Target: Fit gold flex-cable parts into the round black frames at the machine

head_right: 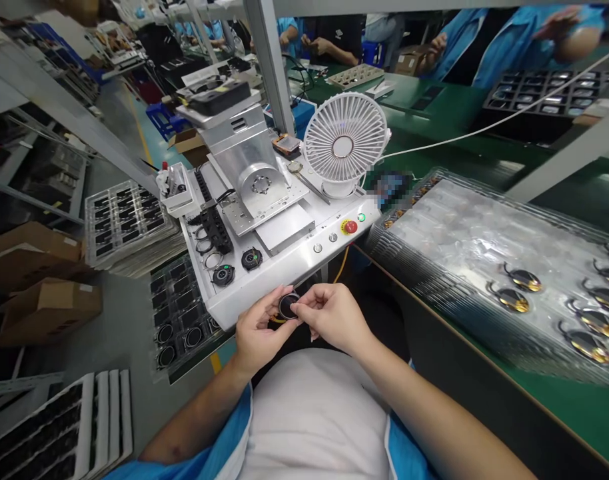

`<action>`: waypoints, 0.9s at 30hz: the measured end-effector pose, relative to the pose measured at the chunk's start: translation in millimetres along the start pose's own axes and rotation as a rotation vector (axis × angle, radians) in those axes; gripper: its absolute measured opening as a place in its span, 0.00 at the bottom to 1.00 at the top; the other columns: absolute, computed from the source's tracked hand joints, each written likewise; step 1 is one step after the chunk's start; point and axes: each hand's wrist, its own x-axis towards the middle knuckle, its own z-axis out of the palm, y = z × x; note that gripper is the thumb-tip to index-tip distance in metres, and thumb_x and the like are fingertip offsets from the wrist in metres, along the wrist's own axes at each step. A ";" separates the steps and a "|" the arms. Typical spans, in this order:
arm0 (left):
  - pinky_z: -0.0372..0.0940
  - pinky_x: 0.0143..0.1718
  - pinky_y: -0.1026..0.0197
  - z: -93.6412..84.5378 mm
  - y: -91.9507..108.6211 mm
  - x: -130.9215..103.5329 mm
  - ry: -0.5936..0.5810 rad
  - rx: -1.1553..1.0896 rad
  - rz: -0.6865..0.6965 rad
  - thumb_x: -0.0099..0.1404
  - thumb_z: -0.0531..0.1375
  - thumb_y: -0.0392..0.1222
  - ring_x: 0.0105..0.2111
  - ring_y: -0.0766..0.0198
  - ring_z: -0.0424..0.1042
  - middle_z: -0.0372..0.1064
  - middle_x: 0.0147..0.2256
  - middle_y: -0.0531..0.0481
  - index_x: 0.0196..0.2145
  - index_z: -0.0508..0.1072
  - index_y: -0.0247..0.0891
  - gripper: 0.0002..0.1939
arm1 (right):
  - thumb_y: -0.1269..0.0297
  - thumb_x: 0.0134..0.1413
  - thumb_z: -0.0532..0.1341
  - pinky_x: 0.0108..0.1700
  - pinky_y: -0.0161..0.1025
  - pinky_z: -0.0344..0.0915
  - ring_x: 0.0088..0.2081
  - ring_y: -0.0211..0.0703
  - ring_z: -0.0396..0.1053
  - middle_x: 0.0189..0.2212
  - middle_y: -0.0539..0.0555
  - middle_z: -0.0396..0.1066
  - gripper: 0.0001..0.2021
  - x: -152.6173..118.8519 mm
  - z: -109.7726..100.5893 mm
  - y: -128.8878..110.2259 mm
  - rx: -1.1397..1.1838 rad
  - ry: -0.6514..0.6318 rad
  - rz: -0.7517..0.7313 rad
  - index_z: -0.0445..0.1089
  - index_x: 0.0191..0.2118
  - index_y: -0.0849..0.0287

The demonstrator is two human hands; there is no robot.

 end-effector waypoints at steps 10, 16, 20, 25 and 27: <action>0.81 0.48 0.53 0.8 1.3 1.9 0.008 0.019 0.000 0.58 0.73 0.34 0.45 0.52 0.83 0.79 0.53 0.42 0.60 0.73 0.42 0.32 | 0.53 0.36 0.77 0.13 0.30 0.62 0.12 0.34 0.62 0.18 0.53 0.74 0.19 1.8 -4.3 -10.5 0.118 -0.053 0.057 0.74 0.22 0.62; 0.81 0.48 0.53 0.8 3.5 1.6 0.015 0.048 0.002 0.59 0.72 0.34 0.46 0.51 0.83 0.79 0.53 0.41 0.60 0.74 0.41 0.31 | 0.55 0.35 0.78 0.12 0.29 0.61 0.11 0.33 0.61 0.16 0.53 0.73 0.18 2.5 -3.5 -12.6 0.113 -0.055 0.075 0.74 0.22 0.63; 0.81 0.47 0.53 0.6 5.6 2.0 0.023 0.056 -0.025 0.59 0.72 0.36 0.44 0.52 0.84 0.80 0.52 0.41 0.59 0.74 0.40 0.30 | 0.54 0.35 0.78 0.12 0.29 0.60 0.12 0.33 0.62 0.17 0.53 0.74 0.18 4.1 -5.8 -11.5 0.112 -0.085 0.085 0.74 0.22 0.63; 0.81 0.47 0.54 0.5 6.3 2.4 0.019 0.055 -0.018 0.59 0.72 0.35 0.44 0.52 0.84 0.80 0.52 0.42 0.59 0.75 0.41 0.30 | 0.52 0.36 0.77 0.12 0.29 0.60 0.12 0.34 0.62 0.16 0.52 0.72 0.19 4.6 -7.4 -8.5 0.089 -0.087 0.088 0.73 0.22 0.62; 0.81 0.47 0.53 0.7 6.2 2.3 0.017 0.060 -0.019 0.59 0.72 0.35 0.45 0.52 0.83 0.80 0.52 0.42 0.59 0.75 0.41 0.30 | 0.51 0.37 0.76 0.13 0.29 0.60 0.12 0.34 0.61 0.14 0.51 0.70 0.19 4.0 -6.5 -9.0 0.076 -0.083 0.084 0.73 0.22 0.62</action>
